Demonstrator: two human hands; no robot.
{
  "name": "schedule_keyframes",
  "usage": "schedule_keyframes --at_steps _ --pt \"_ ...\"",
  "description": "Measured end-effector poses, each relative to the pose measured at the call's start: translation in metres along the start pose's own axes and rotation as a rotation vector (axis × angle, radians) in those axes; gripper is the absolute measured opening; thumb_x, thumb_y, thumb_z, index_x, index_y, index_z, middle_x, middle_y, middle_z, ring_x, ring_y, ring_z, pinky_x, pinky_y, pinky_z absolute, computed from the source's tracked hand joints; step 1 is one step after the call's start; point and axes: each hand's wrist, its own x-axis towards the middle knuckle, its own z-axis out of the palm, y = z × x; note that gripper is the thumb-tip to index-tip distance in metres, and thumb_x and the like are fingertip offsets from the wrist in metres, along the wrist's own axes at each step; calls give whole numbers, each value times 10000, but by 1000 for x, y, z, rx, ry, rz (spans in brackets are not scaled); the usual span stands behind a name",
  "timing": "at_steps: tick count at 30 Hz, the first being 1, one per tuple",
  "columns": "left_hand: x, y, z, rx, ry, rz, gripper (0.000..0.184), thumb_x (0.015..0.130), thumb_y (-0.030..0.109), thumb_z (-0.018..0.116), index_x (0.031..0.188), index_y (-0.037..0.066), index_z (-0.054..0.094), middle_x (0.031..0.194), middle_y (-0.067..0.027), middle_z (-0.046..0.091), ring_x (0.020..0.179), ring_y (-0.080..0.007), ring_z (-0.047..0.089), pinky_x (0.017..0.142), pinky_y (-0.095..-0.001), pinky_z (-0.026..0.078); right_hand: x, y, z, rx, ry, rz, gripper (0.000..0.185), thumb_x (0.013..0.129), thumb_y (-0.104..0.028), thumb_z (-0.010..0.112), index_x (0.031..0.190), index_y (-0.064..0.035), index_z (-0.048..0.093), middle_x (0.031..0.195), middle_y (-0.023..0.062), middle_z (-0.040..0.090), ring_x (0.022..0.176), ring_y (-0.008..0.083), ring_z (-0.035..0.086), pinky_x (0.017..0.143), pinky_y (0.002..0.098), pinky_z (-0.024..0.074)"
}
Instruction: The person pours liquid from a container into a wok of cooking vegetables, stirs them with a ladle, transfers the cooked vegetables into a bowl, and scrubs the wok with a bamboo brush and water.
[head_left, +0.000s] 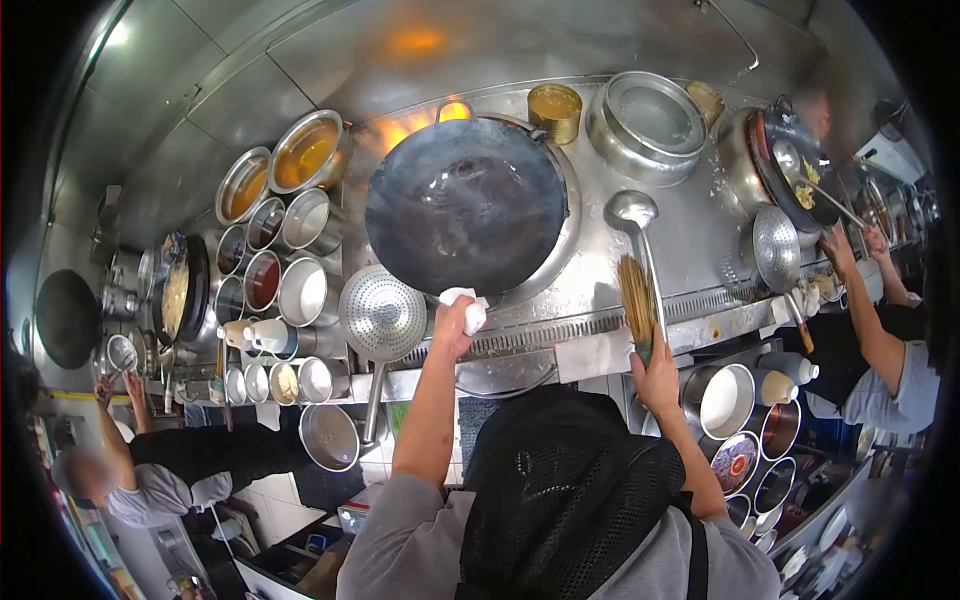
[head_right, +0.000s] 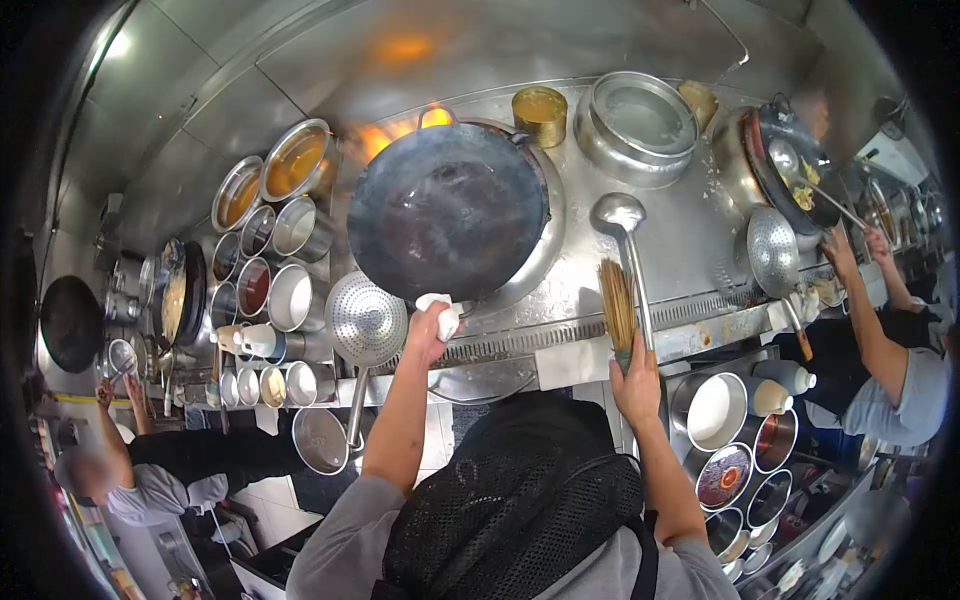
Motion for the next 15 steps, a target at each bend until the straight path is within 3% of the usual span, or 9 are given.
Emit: schedule_keyframes --at_steps 3,5,6,7,9,11,12,13,15 --pt "-10 -10 12 165 11 220 229 889 73 629 1111 17 634 964 -105 689 800 -225 706 638 -377 593 -8 14 9 115 154 -42 869 887 -228 755 1608 -62 301 1119 315 642 1041 528 636 933 580 518" --pt "-7 -30 1 331 17 350 262 878 92 653 1128 23 613 963 -93 683 788 -202 689 652 -368 587 -11 45 21 -7 -79 -116 820 888 -148 733 1594 -43 329 1193 354 637 1100 530 628 968 555 519" --pt "-25 -29 4 402 19 409 345 876 105 675 1193 28 563 1010 -89 678 839 -180 672 715 -357 584 -3 41 18 70 -33 -81 790 893 -137 741 1578 -19 366 1250 359 643 1133 504 650 990 523 519" --pt "-33 -38 2 452 118 479 441 893 121 685 1276 6 501 1110 -116 670 963 -220 667 858 -389 571 15 38 15 69 -28 -111 790 893 -137 741 1578 -19 366 1250 359 643 1133 504 650 990 523 519" --pt "-66 -48 8 545 163 794 511 912 151 703 1325 -23 458 1201 -150 652 1081 -270 646 994 -411 520 49 1 -6 513 -61 -12 755 932 -169 744 1578 -18 382 1176 237 665 919 319 656 816 410 544" --pt "-48 -87 -27 745 176 703 610 903 162 738 1385 -52 432 1237 -197 650 1170 -338 627 1057 -423 478 81 -56 -38 982 -75 28 708 989 -198 725 1586 -23 386 1087 82 662 687 85 592 594 259 535" --pt "-63 -86 -21 871 213 673 669 874 140 764 1411 -56 416 1237 -248 645 1193 -398 621 1052 -432 479 101 -95 -50 1113 -74 12 714 995 -193 719 1594 -17 372 1129 100 671 769 132 634 681 289 558" --pt "-58 -104 -28 854 245 678 669 874 140 764 1411 -56 416 1237 -248 645 1193 -398 621 1052 -432 479 113 -128 -56 1242 -80 -1 720 1001 -187 712 1602 -11 358 1171 117 681 851 179 676 769 319 580" --pt "-41 -129 -32 1174 233 944 700 865 177 769 1421 -54 410 1295 -283 633 1197 -457 624 1026 -472 495 113 -137 13 957 -173 -181 774 991 -194 717 1616 12 310 1289 206 651 1091 287 641 975 364 507"
